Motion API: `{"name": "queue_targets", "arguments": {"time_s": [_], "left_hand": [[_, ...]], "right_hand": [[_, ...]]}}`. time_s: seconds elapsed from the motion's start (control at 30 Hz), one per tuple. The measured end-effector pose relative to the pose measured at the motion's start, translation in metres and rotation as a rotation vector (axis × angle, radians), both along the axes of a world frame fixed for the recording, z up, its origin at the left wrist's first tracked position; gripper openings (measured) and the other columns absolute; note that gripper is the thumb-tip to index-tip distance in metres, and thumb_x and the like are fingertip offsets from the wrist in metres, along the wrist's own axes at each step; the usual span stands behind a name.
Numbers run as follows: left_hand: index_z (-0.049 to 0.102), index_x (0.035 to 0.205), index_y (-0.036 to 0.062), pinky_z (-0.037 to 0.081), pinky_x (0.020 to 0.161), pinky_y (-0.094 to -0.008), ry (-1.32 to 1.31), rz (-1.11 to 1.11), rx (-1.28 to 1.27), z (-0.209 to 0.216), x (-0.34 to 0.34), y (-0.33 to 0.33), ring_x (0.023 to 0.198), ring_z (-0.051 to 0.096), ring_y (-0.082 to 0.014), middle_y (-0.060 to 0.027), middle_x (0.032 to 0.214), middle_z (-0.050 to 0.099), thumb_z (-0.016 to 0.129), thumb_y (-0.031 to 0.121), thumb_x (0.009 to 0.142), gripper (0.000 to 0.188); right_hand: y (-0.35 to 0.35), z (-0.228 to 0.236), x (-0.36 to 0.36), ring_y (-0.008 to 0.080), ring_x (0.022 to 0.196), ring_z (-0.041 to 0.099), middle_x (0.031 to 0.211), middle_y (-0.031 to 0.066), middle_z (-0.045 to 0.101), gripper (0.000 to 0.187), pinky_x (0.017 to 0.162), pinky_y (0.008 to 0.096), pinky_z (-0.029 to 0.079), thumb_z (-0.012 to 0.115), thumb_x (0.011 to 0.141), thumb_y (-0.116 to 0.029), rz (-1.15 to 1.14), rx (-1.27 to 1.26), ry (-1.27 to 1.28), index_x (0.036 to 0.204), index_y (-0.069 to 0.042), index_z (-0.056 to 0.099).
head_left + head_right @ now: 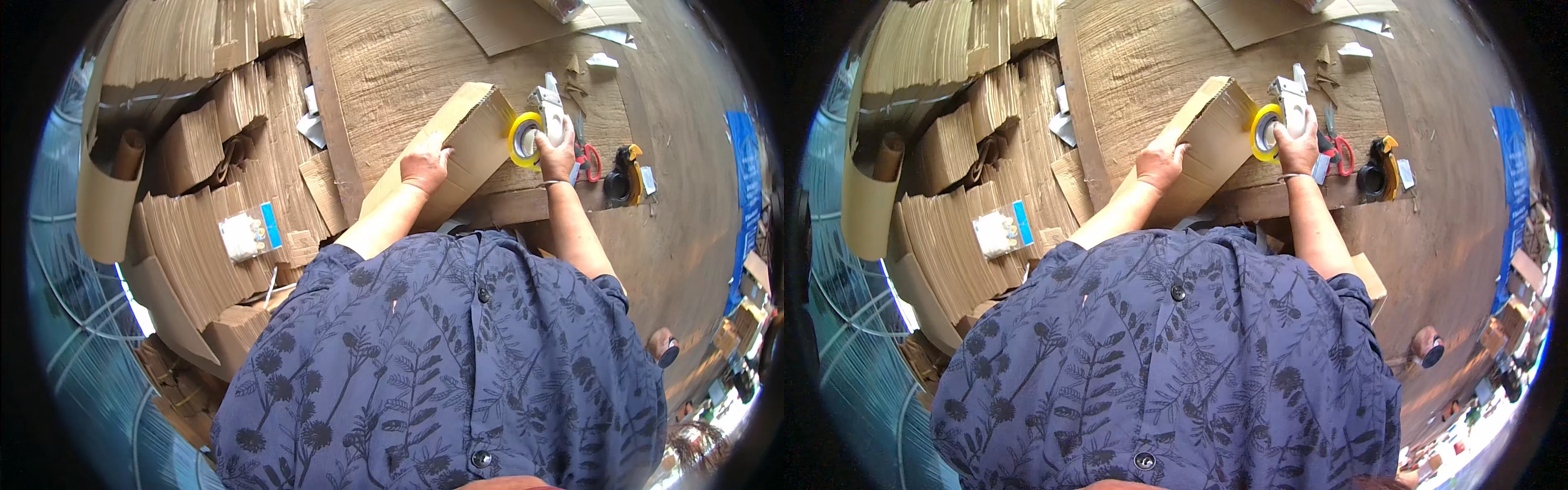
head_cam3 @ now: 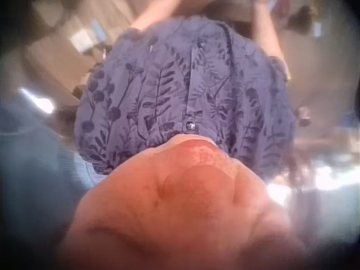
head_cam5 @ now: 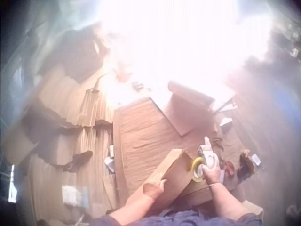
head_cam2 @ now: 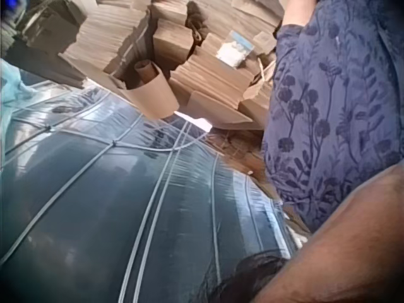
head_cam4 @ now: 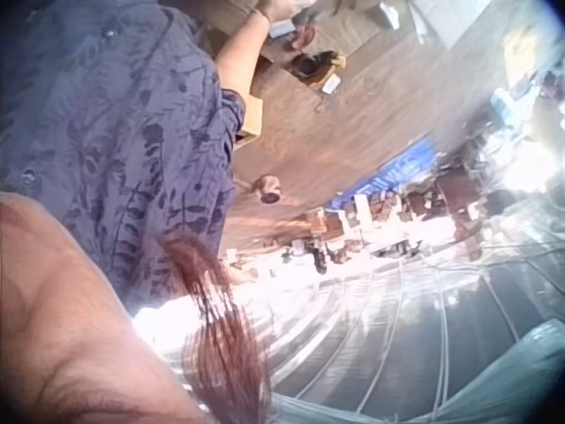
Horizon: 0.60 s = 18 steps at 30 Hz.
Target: The person assembles a triangular cardboard structure by folding and taping the edges. They use a handheld tape dispenser to secure the seams and then trim excess tape with scissors. The finished piece is placed on a pile of cardboard scraps.
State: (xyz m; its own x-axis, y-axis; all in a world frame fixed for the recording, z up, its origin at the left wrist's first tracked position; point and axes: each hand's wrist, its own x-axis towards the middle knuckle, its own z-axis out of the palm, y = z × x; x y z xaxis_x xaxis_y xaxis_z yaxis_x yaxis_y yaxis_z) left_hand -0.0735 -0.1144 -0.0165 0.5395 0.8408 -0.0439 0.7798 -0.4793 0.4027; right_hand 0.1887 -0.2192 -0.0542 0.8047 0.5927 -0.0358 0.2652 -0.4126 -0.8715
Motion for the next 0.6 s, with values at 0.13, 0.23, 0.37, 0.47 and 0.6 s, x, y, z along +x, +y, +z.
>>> {"name": "queue_targets", "arguments": {"time_s": [0.13, 0.23, 0.37, 0.47, 0.6], "left_hand": [[0.059, 0.119, 0.0106, 0.053, 0.082, -0.0429, -0.08, -0.013, -0.074, -0.012, -0.001, 0.01, 0.098, 0.064, -0.0349, -0.0149, 0.108, 0.067, 0.065, 0.038, 0.089, 0.04], [0.058, 0.125, 0.0073, 0.049, 0.093, -0.0428, -0.176, -0.03, -0.061, -0.011, -0.01, 0.008, 0.109, 0.06, -0.0362, -0.0176, 0.119, 0.064, 0.066, 0.035, 0.089, 0.046], [0.059, 0.124, -0.0014, 0.046, 0.101, -0.0417, -0.355, -0.077, 0.11, 0.037, -0.011, -0.006, 0.115, 0.058, -0.0317, -0.0178, 0.123, 0.063, 0.064, 0.029, 0.093, 0.043], [0.065, 0.117, 0.0, 0.046, 0.097, -0.0353, -0.839, 0.32, -0.995, 0.064, 0.001, -0.019, 0.108, 0.06, -0.0213, -0.0086, 0.114, 0.068, 0.062, 0.028, 0.097, 0.035], [0.07, 0.109, 0.0016, 0.049, 0.088, -0.0314, -0.945, 0.425, -1.398, 0.117, 0.012, -0.036, 0.094, 0.063, -0.0148, -0.0055, 0.101, 0.071, 0.064, 0.023, 0.096, 0.026]], "right_hand": [[-0.023, 0.026, 0.004, 0.0304, 0.125, 0.054, 0.138, 0.0166, 0.053, 0.085, 0.103, 0.0371, 0.043, 0.078, 0.07, -0.029, 0.146, 0.049, -0.125, 0.143, -0.007, 0.042], [-0.049, 0.062, -0.015, 0.03, 0.12, 0.056, 0.134, 0.0167, 0.056, 0.082, 0.102, 0.0373, 0.044, 0.077, 0.069, -0.014, 0.283, 0.247, -0.076, 0.142, -0.005, 0.043], [-0.072, 0.113, -0.033, 0.0321, 0.097, 0.061, 0.112, 0.0159, 0.061, 0.084, 0.088, 0.0403, 0.05, 0.078, 0.063, -0.008, 0.552, 0.297, -0.484, 0.141, -0.005, 0.046], [-0.079, 0.136, -0.048, 0.0326, 0.087, 0.061, 0.098, 0.0133, 0.06, 0.082, 0.077, 0.0408, 0.054, 0.077, 0.059, -0.009, 0.648, 0.284, -0.49, 0.137, -0.009, 0.051], [-0.075, 0.136, -0.053, 0.0285, 0.081, 0.062, 0.095, 0.0113, 0.06, 0.077, 0.07, 0.0369, 0.055, 0.077, 0.059, -0.011, 0.766, 0.286, -0.516, 0.133, -0.014, 0.056]]}}
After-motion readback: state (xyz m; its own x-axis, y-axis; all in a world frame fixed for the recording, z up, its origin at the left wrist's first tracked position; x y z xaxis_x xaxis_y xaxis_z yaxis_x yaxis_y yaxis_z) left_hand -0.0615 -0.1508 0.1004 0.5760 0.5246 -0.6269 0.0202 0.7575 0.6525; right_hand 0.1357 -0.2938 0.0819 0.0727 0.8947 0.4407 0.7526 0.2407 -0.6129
